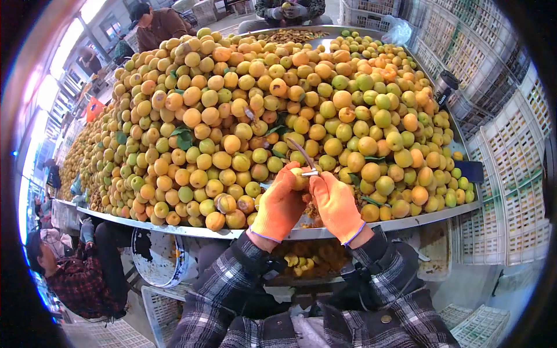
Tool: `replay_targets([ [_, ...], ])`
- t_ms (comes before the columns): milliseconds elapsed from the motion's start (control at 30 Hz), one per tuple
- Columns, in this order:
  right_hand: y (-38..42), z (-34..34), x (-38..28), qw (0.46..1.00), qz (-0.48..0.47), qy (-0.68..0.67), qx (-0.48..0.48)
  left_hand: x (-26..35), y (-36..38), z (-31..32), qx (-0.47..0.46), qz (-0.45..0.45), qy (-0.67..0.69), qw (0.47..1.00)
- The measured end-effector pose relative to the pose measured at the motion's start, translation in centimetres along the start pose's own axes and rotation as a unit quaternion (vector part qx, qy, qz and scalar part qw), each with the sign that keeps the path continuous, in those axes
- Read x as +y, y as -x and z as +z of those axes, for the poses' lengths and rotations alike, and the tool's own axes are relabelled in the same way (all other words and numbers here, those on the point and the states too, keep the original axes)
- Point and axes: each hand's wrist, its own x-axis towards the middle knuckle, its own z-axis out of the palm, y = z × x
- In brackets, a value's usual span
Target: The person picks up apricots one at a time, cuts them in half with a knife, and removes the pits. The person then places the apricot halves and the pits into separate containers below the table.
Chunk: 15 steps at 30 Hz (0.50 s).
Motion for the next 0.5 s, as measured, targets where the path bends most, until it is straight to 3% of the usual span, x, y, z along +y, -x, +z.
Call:
replay_targets([
  [267,0.3,1.3,1.9,0.996,0.024,0.082,-0.012,-1.1,0.4,-0.5,0.045,0.034,-0.062,0.997],
  [500,0.3,2.1,1.6,0.999,0.035,-0.029,0.012,-0.9,0.7,1.5,0.080,0.046,-0.113,0.989],
])
